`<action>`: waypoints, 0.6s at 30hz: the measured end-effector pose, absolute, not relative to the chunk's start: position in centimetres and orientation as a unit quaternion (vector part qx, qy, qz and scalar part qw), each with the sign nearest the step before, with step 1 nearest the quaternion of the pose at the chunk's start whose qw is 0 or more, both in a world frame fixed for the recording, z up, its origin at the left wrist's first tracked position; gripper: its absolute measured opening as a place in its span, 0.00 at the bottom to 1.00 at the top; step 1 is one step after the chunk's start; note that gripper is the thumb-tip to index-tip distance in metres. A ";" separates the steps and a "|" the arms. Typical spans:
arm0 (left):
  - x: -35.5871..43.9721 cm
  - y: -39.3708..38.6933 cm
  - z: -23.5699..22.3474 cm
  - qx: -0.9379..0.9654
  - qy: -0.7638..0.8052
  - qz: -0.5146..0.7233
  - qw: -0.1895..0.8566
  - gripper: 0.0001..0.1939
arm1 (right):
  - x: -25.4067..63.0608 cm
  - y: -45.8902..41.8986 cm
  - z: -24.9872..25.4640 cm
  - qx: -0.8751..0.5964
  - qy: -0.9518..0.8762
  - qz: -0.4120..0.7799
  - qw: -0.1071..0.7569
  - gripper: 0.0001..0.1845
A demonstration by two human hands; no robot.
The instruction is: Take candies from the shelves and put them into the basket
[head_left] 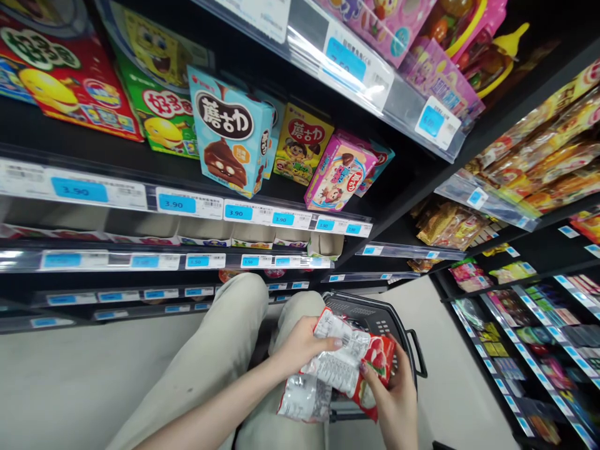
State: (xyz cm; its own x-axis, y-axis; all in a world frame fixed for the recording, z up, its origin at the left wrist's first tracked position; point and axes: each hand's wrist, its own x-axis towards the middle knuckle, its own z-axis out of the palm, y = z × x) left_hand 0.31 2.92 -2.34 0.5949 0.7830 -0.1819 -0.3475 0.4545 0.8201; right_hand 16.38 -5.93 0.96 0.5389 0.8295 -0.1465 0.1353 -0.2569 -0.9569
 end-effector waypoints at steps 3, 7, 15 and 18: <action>0.4 3.0 -2.3 0.393 0.284 0.342 0.805 0.14 | 16.7 -5.9 1.4 -0.725 -0.341 0.380 0.463 0.26; 0.5 3.2 -3.1 0.389 0.277 0.318 0.819 0.17 | 17.3 -6.0 1.8 -0.733 -0.369 0.386 0.421 0.23; 0.9 2.5 -3.1 0.307 0.275 0.334 0.848 0.22 | 17.1 -5.9 1.9 -0.700 -0.332 0.423 0.470 0.21; 1.1 2.4 -2.8 0.279 0.294 0.338 0.850 0.23 | 17.3 -5.9 1.6 -0.699 -0.313 0.408 0.498 0.21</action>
